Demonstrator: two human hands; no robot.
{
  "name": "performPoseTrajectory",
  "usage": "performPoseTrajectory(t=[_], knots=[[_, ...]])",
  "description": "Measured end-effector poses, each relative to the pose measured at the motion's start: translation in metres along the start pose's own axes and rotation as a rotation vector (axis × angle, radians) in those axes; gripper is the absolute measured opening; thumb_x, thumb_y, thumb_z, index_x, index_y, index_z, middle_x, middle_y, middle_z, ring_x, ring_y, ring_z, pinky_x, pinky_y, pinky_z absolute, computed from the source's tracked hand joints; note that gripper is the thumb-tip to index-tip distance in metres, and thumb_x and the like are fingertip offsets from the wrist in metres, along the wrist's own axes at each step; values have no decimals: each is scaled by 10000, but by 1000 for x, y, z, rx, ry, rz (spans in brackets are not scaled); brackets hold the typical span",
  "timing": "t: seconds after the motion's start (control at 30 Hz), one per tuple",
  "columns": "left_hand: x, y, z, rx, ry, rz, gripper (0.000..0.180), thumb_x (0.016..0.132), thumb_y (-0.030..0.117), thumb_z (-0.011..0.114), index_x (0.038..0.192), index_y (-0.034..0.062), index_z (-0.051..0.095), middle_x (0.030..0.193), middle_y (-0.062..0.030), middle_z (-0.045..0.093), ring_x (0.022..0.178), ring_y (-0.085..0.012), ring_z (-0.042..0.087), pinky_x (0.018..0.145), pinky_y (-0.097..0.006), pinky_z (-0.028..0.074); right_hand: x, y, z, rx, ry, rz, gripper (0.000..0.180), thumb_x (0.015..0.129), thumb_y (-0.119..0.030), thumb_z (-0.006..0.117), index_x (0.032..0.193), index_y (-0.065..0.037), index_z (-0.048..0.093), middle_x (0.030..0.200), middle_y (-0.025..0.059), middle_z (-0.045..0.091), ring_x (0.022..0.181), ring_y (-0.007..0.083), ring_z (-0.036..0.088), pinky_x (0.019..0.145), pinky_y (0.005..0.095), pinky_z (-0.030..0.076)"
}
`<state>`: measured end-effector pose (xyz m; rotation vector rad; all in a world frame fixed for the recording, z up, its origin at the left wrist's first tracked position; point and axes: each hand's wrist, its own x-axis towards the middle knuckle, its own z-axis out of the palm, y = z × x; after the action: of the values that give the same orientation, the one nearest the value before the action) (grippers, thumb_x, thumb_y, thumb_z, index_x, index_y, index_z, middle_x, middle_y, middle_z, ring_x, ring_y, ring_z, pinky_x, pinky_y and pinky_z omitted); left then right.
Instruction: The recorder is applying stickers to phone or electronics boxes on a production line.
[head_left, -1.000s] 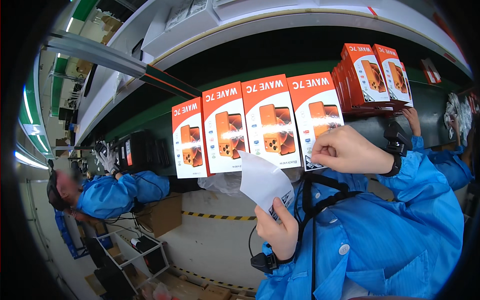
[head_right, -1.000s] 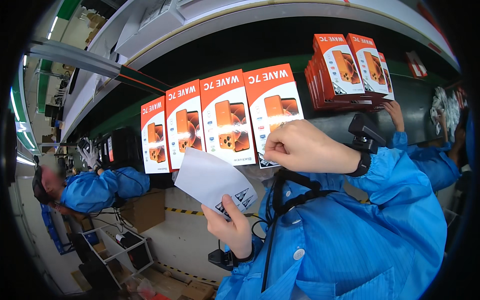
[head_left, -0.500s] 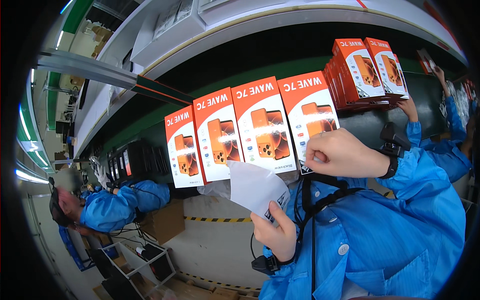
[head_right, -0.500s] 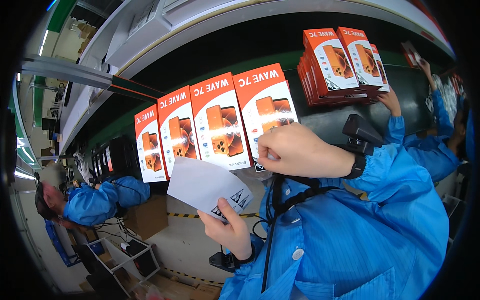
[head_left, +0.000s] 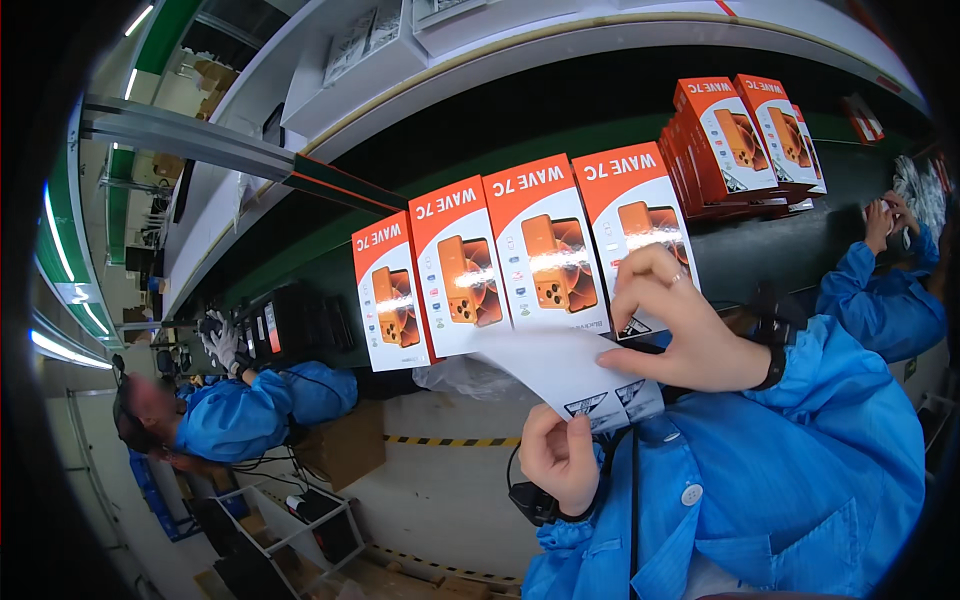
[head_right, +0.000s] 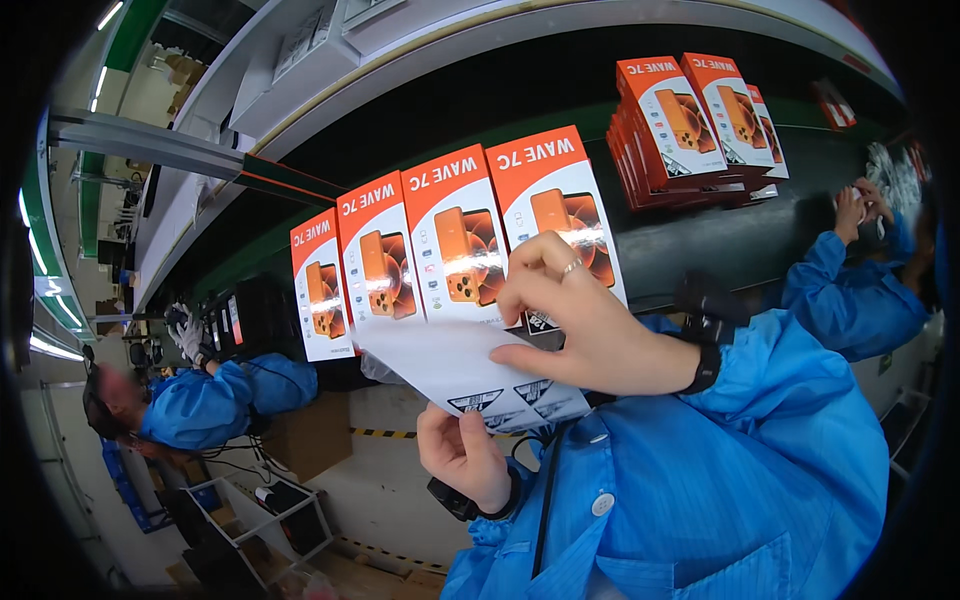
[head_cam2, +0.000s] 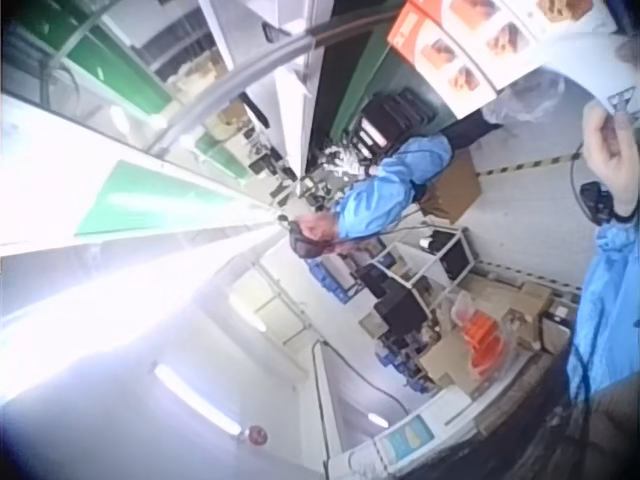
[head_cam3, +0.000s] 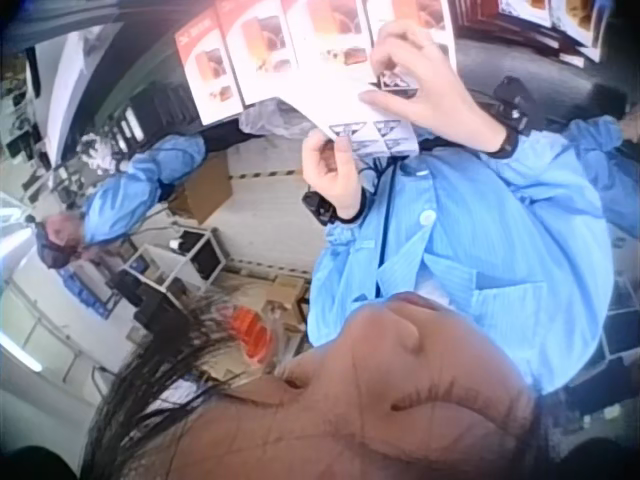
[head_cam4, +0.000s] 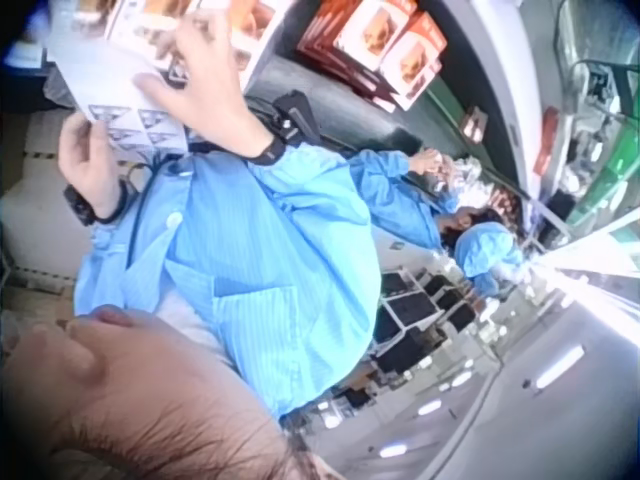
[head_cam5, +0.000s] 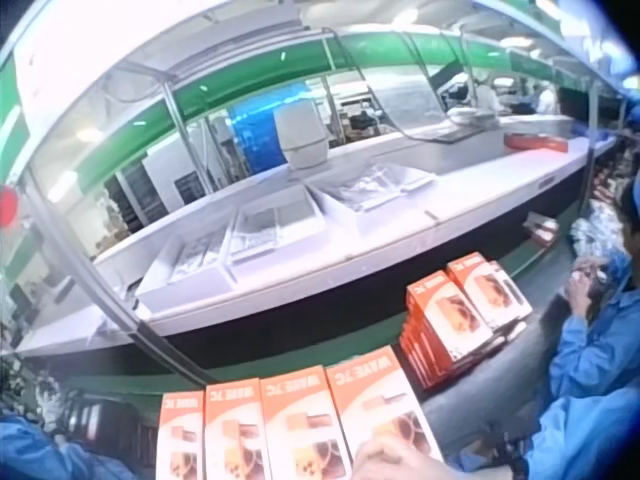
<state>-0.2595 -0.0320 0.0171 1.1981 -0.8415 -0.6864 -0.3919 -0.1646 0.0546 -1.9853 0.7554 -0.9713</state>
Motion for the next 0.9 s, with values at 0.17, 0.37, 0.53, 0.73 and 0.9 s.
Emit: performPoseTrajectory(t=[0.17,0.37,0.53,0.73,0.9], knots=[[11,2,-4,34,95,86,89,831,11,649,868,-56,603,861,-90,594,705,-97,540,608,-200,426,-8,-15,21,101,-149,-120,202,778,-160,704,940,-81,613,942,61,585,871,250,568,757,334,467],[6,1,-30,112,130,35,111,790,9,703,839,-52,624,825,-92,607,581,-83,520,506,-181,393,-3,-20,40,187,-232,-124,176,800,-146,686,929,-52,611,900,84,617,836,252,617,706,330,500],[17,10,-42,203,57,37,134,799,28,692,881,-52,623,870,-101,606,711,-122,557,614,-216,429,8,-24,46,286,-329,84,170,762,-78,728,902,-39,639,922,90,660,822,216,650,713,287,513],[32,11,-48,429,-2,133,139,787,4,685,906,-28,621,898,-119,614,753,-185,597,636,-253,466,22,-23,54,303,-383,157,137,762,-67,719,859,-33,628,934,93,658,845,219,647,740,291,509],[42,0,-74,895,52,36,195,792,39,691,954,-24,601,792,-132,656,665,-251,662,590,-307,513,40,-14,44,71,-529,172,134,775,-107,703,820,-29,603,884,84,611,804,209,628,708,296,498]])
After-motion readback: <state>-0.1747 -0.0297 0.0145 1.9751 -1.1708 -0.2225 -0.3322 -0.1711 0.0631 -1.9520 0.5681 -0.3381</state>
